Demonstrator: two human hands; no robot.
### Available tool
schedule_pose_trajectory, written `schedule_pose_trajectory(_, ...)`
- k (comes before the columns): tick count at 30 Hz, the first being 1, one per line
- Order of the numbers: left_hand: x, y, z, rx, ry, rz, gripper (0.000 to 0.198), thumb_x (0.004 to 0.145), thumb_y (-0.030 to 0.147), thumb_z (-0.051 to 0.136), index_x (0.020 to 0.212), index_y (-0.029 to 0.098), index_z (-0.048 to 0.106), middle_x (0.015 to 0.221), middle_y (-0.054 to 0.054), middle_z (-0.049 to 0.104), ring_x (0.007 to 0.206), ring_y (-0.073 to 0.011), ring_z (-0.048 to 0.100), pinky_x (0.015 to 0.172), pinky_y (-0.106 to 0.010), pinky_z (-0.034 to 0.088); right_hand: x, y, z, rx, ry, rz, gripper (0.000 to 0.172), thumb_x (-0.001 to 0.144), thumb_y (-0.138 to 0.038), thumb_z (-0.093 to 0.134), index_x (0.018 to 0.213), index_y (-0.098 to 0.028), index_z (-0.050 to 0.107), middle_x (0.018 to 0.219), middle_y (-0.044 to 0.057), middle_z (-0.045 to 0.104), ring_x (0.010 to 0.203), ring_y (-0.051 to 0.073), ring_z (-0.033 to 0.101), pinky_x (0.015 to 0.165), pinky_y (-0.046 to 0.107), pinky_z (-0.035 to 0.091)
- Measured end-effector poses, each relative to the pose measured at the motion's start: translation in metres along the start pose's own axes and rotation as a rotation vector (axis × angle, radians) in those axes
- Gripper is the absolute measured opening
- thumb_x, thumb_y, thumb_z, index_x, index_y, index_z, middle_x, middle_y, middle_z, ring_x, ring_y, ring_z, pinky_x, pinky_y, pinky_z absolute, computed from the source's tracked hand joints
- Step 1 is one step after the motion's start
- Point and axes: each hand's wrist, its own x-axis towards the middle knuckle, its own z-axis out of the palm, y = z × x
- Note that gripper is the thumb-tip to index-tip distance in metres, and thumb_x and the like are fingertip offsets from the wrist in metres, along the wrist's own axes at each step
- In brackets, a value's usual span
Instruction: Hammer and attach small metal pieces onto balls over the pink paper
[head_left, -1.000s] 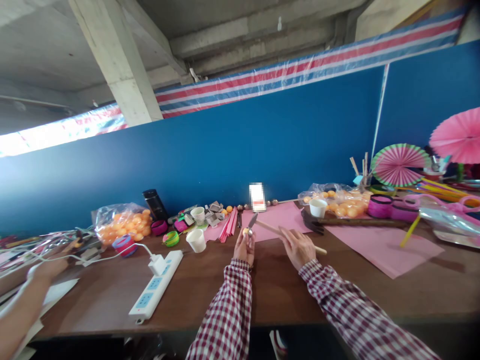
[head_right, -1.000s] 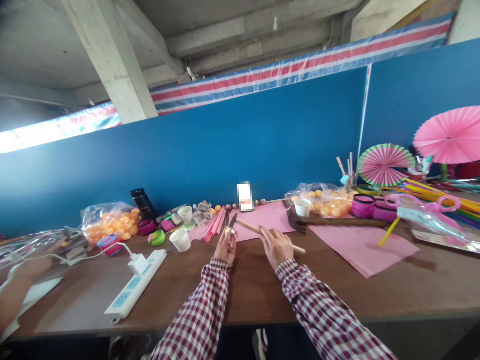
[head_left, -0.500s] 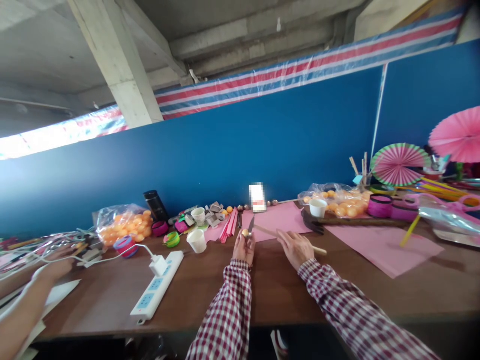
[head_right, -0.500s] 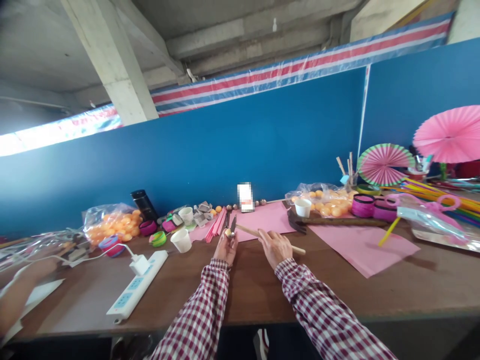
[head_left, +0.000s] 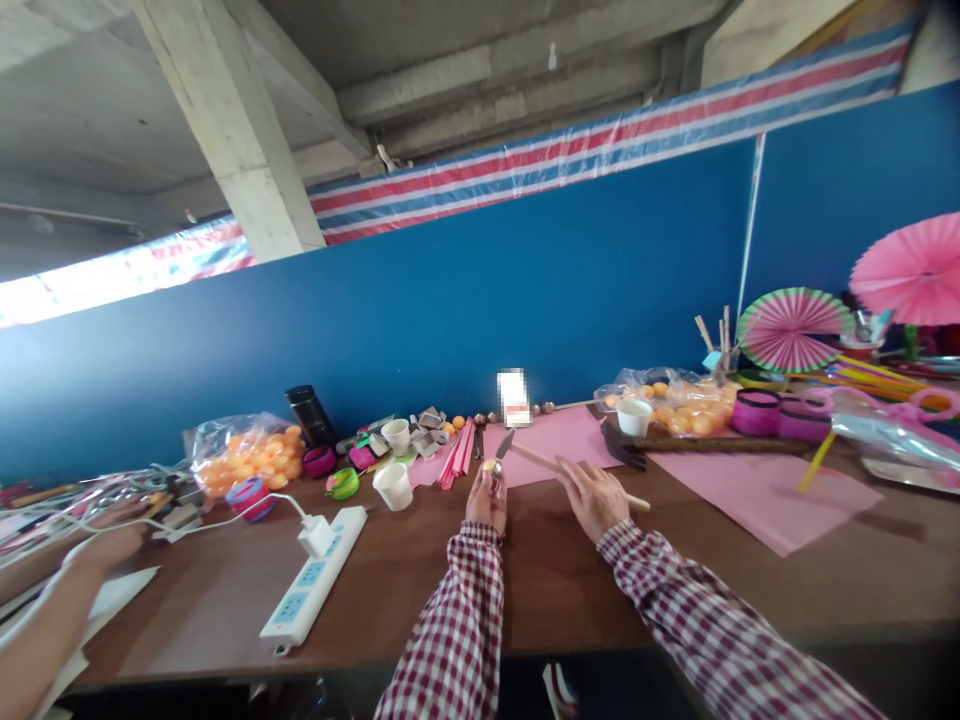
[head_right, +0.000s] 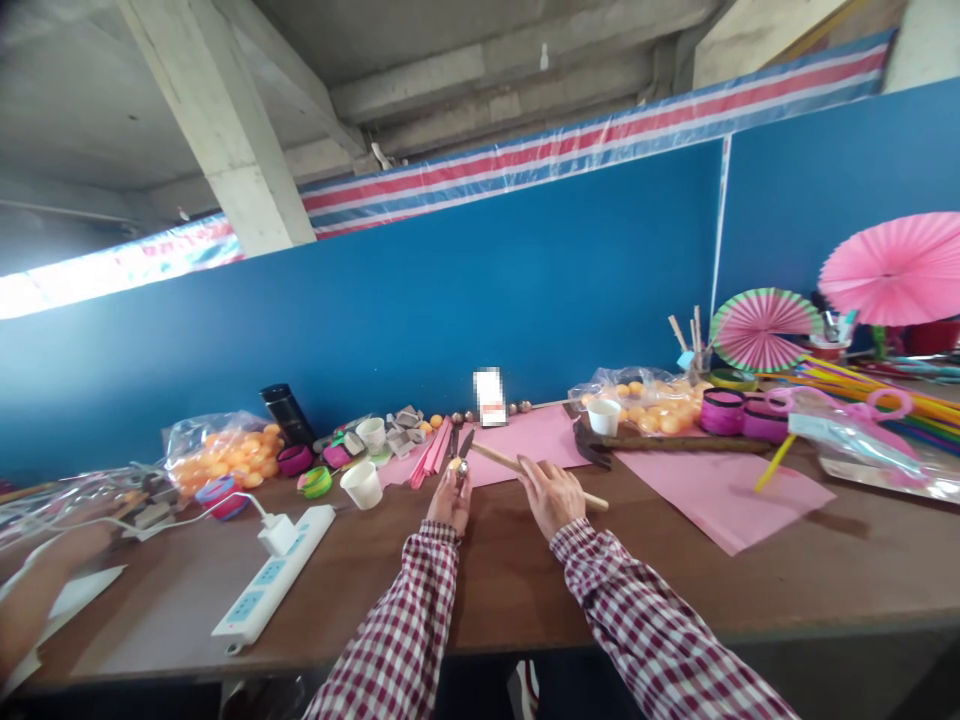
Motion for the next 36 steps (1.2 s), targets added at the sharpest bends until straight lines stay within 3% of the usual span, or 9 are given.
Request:
schedule_pose_trajectory(13,-0.0006,-0.0005,-0.0007,0.031,-0.023,0.031,0.009,0.076,0.012,0.05,0.081,0.014,0.058,0.076,-0.004,0.064,0.074,-0.0085,0.062,0.075,-0.02,0.049,0.0006,-0.002,-0.0008,0.006,-0.043,-0.033,0.03,0.085,-0.034,0.034,0.11,-0.027,0.05,0.074,0.003,0.057,0.069,0.013,0.049,0.063,0.024,0.028)
schedule_pose_trajectory(19,-0.0009,-0.0001,-0.0001,0.016,-0.026,0.021,0.008,0.076,0.014,0.051,0.08,0.014,0.057,0.077,-0.005,0.063,0.075,-0.0087,0.061,0.076,-0.02,0.049,0.0012,-0.0022,-0.0049,0.005,0.006,0.008,0.032,0.086,-0.033,0.031,0.11,-0.026,0.05,0.075,0.003,0.057,0.071,0.014,0.049,0.064,0.024,0.028)
schedule_pose_trajectory(25,-0.0026,0.0008,0.0025,0.006,-0.007,0.03,0.01,0.078,0.014,0.047,0.074,0.013,0.056,0.073,-0.003,0.063,0.07,-0.0072,0.061,0.075,-0.02,0.049,0.0017,-0.0044,-0.0052,0.008,-0.033,-0.062,0.029,0.085,-0.033,0.034,0.107,-0.026,0.053,0.073,0.003,0.057,0.069,0.013,0.049,0.064,0.025,0.027)
schedule_pose_trajectory(36,-0.006,0.0028,0.0046,0.013,-0.025,-0.018,0.012,0.078,0.016,0.048,0.079,0.01,0.058,0.076,-0.007,0.063,0.073,-0.0103,0.062,0.069,-0.018,0.052,0.0032,0.0006,-0.0025,-0.003,-0.067,0.003,0.031,0.085,-0.033,0.032,0.111,-0.025,0.047,0.079,0.004,0.057,0.073,0.014,0.049,0.064,0.024,0.029)
